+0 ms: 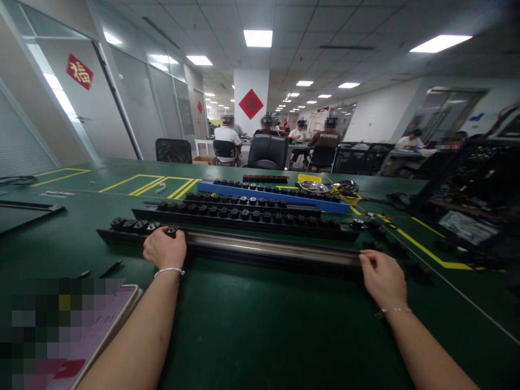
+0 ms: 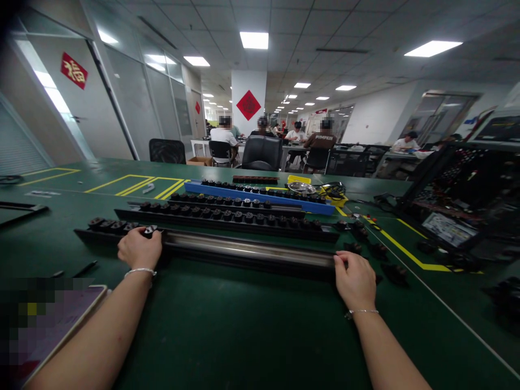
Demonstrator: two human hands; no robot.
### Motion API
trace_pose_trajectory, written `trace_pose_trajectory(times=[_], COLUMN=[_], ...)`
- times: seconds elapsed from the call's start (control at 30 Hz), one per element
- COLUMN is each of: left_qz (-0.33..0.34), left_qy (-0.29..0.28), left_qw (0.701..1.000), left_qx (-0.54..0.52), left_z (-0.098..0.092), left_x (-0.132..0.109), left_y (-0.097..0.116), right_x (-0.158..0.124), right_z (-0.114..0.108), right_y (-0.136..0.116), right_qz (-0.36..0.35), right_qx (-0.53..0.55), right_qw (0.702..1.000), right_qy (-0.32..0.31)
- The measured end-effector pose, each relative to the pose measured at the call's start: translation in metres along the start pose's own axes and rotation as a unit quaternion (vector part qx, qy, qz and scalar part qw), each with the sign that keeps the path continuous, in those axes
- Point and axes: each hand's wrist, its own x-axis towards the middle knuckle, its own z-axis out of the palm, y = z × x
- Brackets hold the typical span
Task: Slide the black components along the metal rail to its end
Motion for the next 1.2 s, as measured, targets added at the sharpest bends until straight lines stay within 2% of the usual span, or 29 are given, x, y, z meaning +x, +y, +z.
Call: trace_pose_trajectory(times=[0.33,0.73,0.93,1.03,1.2], left_qz=[0.003,0.010,0.009,0.013,0.034], left_qy=[-0.030,-0.045,-0.056,-0.058,-0.072], left_qw=[1.000,0.999,0.998,0.998,0.997], left_qx=[0.007,-0.005,-0.007,-0.014,-0.015], left_z=[0.002,0.001,0.002,0.004,0.007], left_x=[0.000,-0.003,-0.004,-0.005,-0.005], left_y=[0.000,0.003,0.004,0.005,0.006], right_x=[0.003,0.001,-0.001,-0.001,0.000], right_z=[0.004,-0.001,-0.001,0.000,0.003], right_y=[0.005,-0.001,0.000,0.004,0.013], right_qz=[0.017,0.039,-0.013,-0.036,-0.114], right_qx=[0.003,-0.029,-0.067,-0.053,-0.021], right_qw=[1.000,0.998,0.996,0.995,0.990], right_qy=[-0.014,-0.035,-0.064,-0.072,-0.077])
